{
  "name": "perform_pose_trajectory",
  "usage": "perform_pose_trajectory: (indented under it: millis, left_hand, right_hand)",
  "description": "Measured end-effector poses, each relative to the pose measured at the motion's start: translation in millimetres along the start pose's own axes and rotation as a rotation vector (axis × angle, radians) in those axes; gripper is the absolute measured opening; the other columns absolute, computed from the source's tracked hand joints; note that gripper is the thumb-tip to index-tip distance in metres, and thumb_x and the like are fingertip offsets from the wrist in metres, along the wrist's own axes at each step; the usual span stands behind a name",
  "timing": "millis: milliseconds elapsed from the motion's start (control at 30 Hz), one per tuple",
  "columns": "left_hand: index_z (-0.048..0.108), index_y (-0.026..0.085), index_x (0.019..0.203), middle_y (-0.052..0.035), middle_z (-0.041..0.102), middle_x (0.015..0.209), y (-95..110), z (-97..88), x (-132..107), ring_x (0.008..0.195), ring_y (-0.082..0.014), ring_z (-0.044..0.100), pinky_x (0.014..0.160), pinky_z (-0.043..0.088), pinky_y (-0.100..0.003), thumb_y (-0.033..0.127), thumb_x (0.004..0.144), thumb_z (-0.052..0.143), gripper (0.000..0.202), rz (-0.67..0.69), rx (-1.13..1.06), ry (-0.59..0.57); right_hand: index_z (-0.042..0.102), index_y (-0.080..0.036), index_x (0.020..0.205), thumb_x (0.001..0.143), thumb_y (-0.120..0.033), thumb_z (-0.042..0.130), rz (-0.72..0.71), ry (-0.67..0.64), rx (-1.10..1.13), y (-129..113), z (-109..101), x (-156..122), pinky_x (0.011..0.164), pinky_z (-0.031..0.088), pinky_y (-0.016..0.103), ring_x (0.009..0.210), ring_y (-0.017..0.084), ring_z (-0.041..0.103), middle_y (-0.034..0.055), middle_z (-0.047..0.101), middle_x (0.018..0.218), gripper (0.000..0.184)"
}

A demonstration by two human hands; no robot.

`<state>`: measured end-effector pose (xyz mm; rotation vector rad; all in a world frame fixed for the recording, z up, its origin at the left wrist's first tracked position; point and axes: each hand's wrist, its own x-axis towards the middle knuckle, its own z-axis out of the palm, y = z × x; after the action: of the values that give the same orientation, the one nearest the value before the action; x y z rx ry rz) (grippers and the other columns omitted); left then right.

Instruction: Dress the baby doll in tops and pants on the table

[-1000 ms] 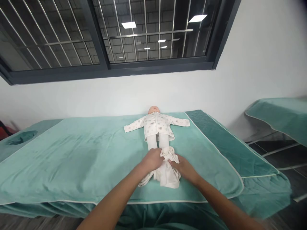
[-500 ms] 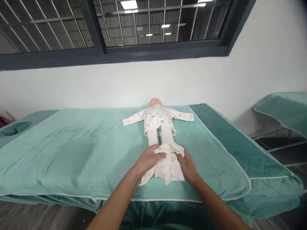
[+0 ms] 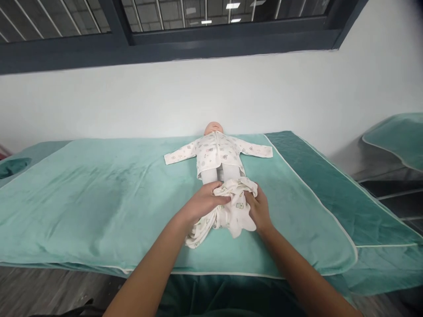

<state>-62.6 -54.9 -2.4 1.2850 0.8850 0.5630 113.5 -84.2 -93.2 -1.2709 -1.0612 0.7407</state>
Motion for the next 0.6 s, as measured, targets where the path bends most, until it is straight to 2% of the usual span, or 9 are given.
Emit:
perform_pose_trajectory:
  millis: [133, 300, 467, 600]
  left_hand:
    - [0.065, 0.018, 0.097, -0.0066, 0.067, 0.101, 7.6, -0.2, 7.9, 0.094, -0.0236, 0.063, 0.079, 0.046, -0.032, 0.032, 0.076, 0.071, 0.026, 0.048, 0.055, 0.006]
    - [0.061, 0.018, 0.084, -0.0017, 0.063, 0.088, 15.8, -1.8, 19.7, 0.082, -0.0183, 0.058, 0.074, 0.043, -0.028, 0.032, 0.076, 0.068, 0.018, 0.176, 0.201, 0.131]
    - [0.061, 0.018, 0.086, -0.0001, 0.062, 0.086, 20.9, -5.2, 37.0, 0.082, -0.0172, 0.057, 0.075, 0.042, -0.028, 0.029, 0.077, 0.062, 0.014, 0.253, 0.307, 0.22]
    - [0.061, 0.018, 0.085, 0.0004, 0.062, 0.086, 22.2, -6.6, 52.7, 0.083, -0.0169, 0.056, 0.077, 0.041, -0.028, 0.027, 0.077, 0.062, 0.012, 0.295, 0.337, 0.274]
  right_hand:
    - [0.057, -0.021, 0.099, 0.086, -0.037, 0.053, -0.034, 0.017, 0.001, 5.4, -0.4, 10.4, 0.074, 0.046, 0.032, 0.084, 0.021, 0.058, 0.004, 0.065, 0.093, 0.022]
    - [0.057, -0.02, 0.097, 0.087, -0.037, 0.053, -0.126, 0.014, -0.076, 7.8, -3.0, 28.8, 0.075, 0.044, 0.033, 0.085, 0.021, 0.057, 0.0039, 0.064, 0.093, 0.02]
    - [0.056, -0.02, 0.092, 0.09, -0.041, 0.051, -0.244, 0.015, -0.193, 7.4, -3.0, 50.0, 0.074, 0.043, 0.033, 0.084, 0.021, 0.055, 0.0035, 0.062, 0.086, 0.021]
    - [0.056, -0.02, 0.091, 0.091, -0.042, 0.049, -0.28, 0.025, -0.199, 10.9, -1.4, 67.6, 0.074, 0.043, 0.033, 0.085, 0.021, 0.055, 0.0033, 0.062, 0.087, 0.022]
